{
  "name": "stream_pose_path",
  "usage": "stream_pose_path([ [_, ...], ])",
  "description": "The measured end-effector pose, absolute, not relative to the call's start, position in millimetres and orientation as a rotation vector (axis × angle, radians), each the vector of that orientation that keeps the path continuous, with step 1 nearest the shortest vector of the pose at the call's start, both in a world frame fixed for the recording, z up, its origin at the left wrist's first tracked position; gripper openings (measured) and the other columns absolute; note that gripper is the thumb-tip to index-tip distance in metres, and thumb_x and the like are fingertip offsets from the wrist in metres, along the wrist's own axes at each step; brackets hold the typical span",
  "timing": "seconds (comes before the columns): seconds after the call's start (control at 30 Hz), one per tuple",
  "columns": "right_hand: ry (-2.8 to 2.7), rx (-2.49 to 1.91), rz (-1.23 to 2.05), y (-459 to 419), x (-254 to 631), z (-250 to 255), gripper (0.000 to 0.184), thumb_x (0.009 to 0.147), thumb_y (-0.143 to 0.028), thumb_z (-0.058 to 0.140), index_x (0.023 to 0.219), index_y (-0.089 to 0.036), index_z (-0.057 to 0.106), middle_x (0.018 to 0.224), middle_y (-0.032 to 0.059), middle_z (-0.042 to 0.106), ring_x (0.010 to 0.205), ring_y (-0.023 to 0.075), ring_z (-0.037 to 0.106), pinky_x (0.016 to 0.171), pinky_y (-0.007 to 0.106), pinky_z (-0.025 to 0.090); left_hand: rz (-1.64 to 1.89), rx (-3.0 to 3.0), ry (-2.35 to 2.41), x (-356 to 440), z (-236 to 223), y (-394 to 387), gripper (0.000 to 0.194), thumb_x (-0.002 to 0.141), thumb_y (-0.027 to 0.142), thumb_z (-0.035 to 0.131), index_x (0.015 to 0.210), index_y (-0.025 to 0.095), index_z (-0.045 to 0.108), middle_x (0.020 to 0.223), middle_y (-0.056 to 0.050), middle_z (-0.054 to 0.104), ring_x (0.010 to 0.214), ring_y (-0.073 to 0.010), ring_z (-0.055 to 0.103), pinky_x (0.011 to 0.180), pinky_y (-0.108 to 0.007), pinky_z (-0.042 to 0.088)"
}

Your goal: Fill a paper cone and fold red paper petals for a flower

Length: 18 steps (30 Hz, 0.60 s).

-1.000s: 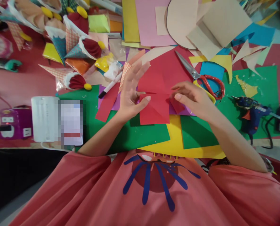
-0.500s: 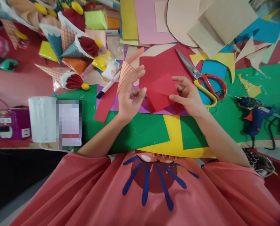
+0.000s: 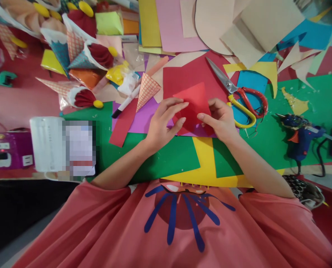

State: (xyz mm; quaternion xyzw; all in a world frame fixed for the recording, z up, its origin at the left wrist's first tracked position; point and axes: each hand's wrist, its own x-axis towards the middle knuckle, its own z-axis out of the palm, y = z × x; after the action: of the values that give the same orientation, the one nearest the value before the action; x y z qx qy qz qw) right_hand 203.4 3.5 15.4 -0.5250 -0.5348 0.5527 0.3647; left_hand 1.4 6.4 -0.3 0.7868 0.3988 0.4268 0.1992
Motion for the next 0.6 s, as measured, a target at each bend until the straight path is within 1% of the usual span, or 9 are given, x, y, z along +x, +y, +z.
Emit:
stream_pose_path([
  [0.03,-1.374,-1.346,1.447,2,203,15,0.039,0.073,-0.06,0.069,0.087,-0.027,0.054,0.087,0.0022,0.063,0.083,0.0224,0.064,0.067,0.038,0.057,1.17,2.189,1.122,2,-2,6,0.037,0.092,0.041,0.054,0.129,0.035,0.055,0.121,-0.006,0.063,0.116,-0.0215,0.061,0.1,-0.04,0.051],
  [0.1,-1.373,-1.332,1.478,1,201,16,0.038,0.071,-0.06,0.07,0.08,-0.026,0.056,0.082,0.0017,0.063,0.08,0.0213,0.063,0.068,0.038,0.056,1.111,2.153,1.12,2,-5,6,0.046,0.091,0.045,0.055,0.136,0.042,0.047,0.131,-0.005,0.059,0.123,-0.0243,0.058,0.104,-0.043,0.049],
  [0.2,-1.376,-1.29,1.485,0,201,20,0.035,0.073,-0.059,0.07,0.079,-0.025,0.062,0.082,0.001,0.066,0.079,0.0195,0.063,0.074,0.037,0.056,1.041,2.089,1.052,0,-8,7,0.055,0.09,0.047,0.055,0.142,0.047,0.037,0.143,-0.002,0.052,0.133,-0.0268,0.052,0.108,-0.046,0.046],
  [0.27,-1.394,-1.246,1.485,0,201,24,0.033,0.076,-0.058,0.068,0.08,-0.026,0.066,0.081,0.0005,0.067,0.077,0.018,0.063,0.074,0.035,0.055,1.022,2.058,0.997,0,-8,6,0.057,0.092,0.048,0.052,0.145,0.043,0.034,0.147,-0.003,0.049,0.137,-0.0275,0.048,0.111,-0.048,0.043],
  [0.33,-1.421,-1.196,1.488,0,202,26,0.03,0.077,-0.056,0.068,0.078,-0.026,0.068,0.082,0.0004,0.068,0.077,0.017,0.063,0.075,0.034,0.054,1.003,2.016,0.949,0,-7,4,0.058,0.093,0.051,0.048,0.147,0.036,0.035,0.15,-0.007,0.046,0.14,-0.0278,0.044,0.114,-0.049,0.04],
  [0.43,-1.468,-1.119,1.515,-1,202,27,0.03,0.079,-0.055,0.067,0.08,-0.025,0.071,0.089,0.0017,0.07,0.084,0.0177,0.064,0.079,0.034,0.054,0.958,1.873,0.886,3,-5,0,0.059,0.095,0.054,0.04,0.147,0.027,0.036,0.153,-0.01,0.043,0.142,-0.0265,0.041,0.118,-0.045,0.037],
  [0.47,-1.485,-1.098,1.534,-1,202,28,0.031,0.079,-0.055,0.067,0.082,-0.025,0.072,0.092,0.0022,0.071,0.086,0.0182,0.065,0.081,0.035,0.054,0.947,1.813,0.852,5,-4,-1,0.057,0.096,0.053,0.038,0.147,0.027,0.035,0.153,-0.009,0.043,0.143,-0.0255,0.04,0.118,-0.043,0.037],
  [0.53,-1.511,-1.057,1.569,-2,201,28,0.03,0.082,-0.052,0.065,0.089,-0.024,0.073,0.098,0.0028,0.072,0.092,0.019,0.066,0.085,0.035,0.053,0.932,1.684,0.758,8,-3,-3,0.053,0.098,0.049,0.036,0.148,0.032,0.032,0.154,-0.004,0.042,0.143,-0.0226,0.041,0.118,-0.039,0.039],
  [0.6,-1.532,-1.018,1.589,-2,201,28,0.025,0.085,-0.046,0.065,0.094,-0.025,0.074,0.102,0.0023,0.074,0.098,0.0189,0.066,0.09,0.034,0.052,0.929,1.568,0.629,12,-2,-4,0.053,0.097,0.047,0.042,0.148,0.037,0.028,0.154,-0.001,0.043,0.141,-0.0207,0.043,0.115,-0.038,0.042],
])
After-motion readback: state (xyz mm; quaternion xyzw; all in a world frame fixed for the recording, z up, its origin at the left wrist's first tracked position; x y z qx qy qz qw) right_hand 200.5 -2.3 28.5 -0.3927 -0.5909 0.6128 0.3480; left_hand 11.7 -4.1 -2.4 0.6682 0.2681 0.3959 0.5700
